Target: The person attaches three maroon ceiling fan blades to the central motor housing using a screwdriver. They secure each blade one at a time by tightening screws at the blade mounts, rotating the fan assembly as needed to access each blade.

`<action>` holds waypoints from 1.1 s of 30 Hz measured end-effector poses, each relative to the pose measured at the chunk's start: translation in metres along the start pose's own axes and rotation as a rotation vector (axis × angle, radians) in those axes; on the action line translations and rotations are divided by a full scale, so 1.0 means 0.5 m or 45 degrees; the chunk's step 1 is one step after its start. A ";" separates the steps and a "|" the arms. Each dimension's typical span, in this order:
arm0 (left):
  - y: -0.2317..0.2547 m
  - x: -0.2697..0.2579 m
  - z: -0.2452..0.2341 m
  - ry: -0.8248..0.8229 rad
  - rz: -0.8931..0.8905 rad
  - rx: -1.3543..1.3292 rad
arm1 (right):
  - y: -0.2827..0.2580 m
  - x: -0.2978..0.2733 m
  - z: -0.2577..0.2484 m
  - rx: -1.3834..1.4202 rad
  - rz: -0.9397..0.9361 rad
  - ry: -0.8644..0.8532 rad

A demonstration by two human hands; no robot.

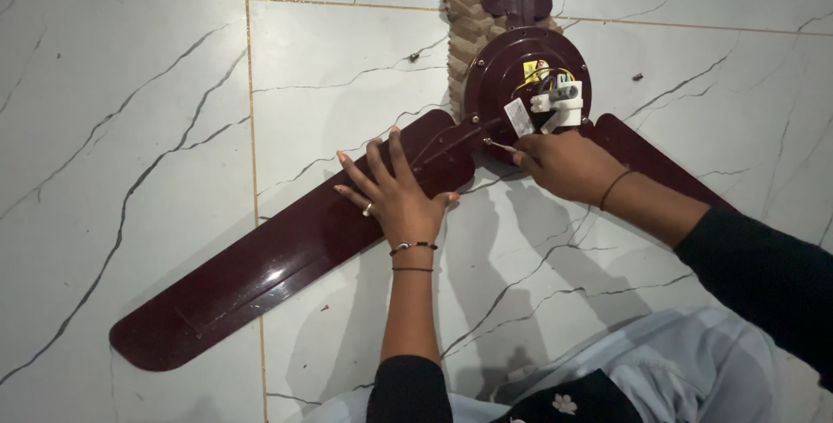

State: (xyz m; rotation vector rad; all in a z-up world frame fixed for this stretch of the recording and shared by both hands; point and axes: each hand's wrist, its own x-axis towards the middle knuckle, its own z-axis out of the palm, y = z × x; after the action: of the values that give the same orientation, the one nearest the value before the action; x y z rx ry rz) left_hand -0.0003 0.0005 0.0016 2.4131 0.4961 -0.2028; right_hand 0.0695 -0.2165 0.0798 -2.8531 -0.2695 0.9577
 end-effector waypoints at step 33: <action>0.002 -0.003 -0.005 0.009 0.018 -0.028 | 0.019 0.097 -0.042 0.806 0.323 -0.618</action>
State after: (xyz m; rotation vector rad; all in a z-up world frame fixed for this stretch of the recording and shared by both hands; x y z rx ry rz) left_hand -0.0011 0.0009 0.0047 2.3963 0.4820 -0.1821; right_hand 0.1215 -0.2172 0.0666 -2.0840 0.3158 1.4607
